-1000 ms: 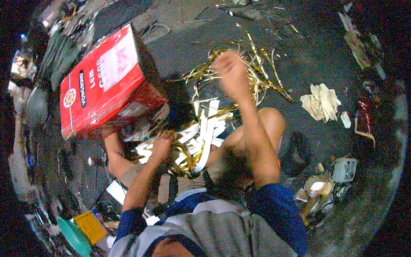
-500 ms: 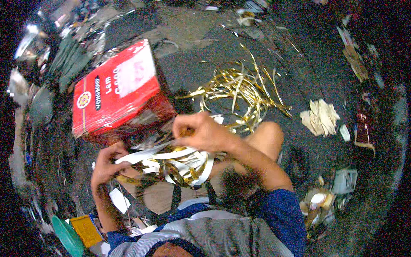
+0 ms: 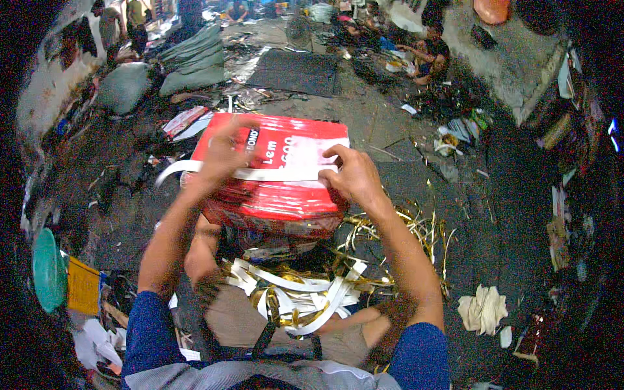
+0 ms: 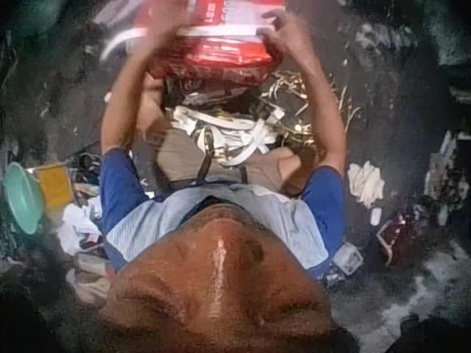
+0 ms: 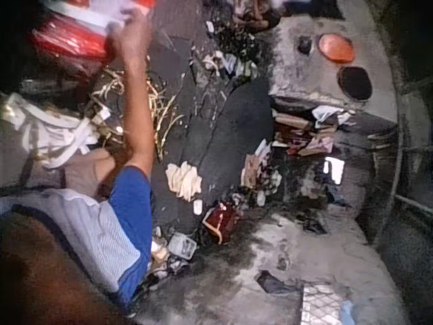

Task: The person sits on the floor and wraps a red cardboard box with gold and white decorative ribbons. They repeatedly pull ribbon from a pile, wrap it around the box, and secure it by hand, accumulating a pile of trimmed ribbon pieces on the floor.

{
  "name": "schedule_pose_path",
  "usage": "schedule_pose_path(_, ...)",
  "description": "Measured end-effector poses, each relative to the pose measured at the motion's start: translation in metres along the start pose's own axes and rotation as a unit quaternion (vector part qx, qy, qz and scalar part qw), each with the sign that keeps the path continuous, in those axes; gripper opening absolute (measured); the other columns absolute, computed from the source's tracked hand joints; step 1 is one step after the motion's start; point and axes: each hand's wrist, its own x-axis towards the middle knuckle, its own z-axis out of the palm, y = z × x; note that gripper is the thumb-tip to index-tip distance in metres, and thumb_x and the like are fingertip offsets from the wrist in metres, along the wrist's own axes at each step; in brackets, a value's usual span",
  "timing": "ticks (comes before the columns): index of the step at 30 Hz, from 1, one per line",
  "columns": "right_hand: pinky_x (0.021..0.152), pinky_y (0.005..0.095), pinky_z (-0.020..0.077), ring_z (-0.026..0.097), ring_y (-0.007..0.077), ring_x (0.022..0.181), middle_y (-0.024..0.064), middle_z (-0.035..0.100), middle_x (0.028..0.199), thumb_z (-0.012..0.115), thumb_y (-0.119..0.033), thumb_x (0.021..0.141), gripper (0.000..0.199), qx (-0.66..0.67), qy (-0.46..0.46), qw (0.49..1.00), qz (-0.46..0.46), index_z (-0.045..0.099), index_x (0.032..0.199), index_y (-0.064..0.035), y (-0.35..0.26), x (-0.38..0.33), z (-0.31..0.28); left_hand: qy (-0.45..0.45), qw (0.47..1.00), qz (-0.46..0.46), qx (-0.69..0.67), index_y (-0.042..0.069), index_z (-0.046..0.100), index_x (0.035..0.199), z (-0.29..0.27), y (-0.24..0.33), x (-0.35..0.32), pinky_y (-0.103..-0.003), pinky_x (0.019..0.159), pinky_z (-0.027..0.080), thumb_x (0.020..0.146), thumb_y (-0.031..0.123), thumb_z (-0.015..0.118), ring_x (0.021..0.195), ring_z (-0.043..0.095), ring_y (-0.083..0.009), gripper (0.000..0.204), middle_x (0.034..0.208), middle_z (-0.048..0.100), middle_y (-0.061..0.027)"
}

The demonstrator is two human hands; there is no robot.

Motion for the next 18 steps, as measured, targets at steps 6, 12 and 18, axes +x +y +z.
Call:
schedule_pose_path(6,0.077,0.0437,0.0561,0.072,0.0343,0.087,0.0147,0.074,0.092,0.08,-0.027,0.08,0.03,-0.036,0.079,0.996,-0.003,0.072,0.103,-0.0097,0.007,-0.007,0.009,-0.132,0.983,-0.011,-0.128,0.003,0.072,0.11,0.11,0.033,0.001,-0.038,0.076,0.056,0.082,0.017,0.078,0.082,0.07,-0.0265,0.033,0.095,0.072,-0.0168)
schedule_pose_path(12,0.076,0.039,0.0551,0.069,0.0285,0.084,0.0085,0.07,0.091,0.08,-0.025,0.082,0.02,-0.06,0.084,0.992,-0.072,0.078,0.096,-0.01,0.012,-0.019,-0.004,-0.096,0.989,0.003,-0.114,0.004,0.075,0.095,0.115,0.029,-0.003,-0.04,0.074,0.056,0.081,0.02,0.077,0.083,0.071,-0.0292,0.022,0.092,0.071,-0.0134)
schedule_pose_path(18,0.076,0.039,0.0553,0.069,0.0278,0.084,0.0081,0.066,0.096,0.079,-0.021,0.084,0.017,-0.039,0.079,0.988,-0.13,0.079,0.095,-0.0084,0.026,-0.023,-0.004,-0.096,0.99,0.04,-0.098,0.003,0.076,0.09,0.117,0.026,-0.006,-0.037,0.071,0.055,0.081,0.016,0.078,0.079,0.069,-0.0258,0.016,0.088,0.069,-0.0112)
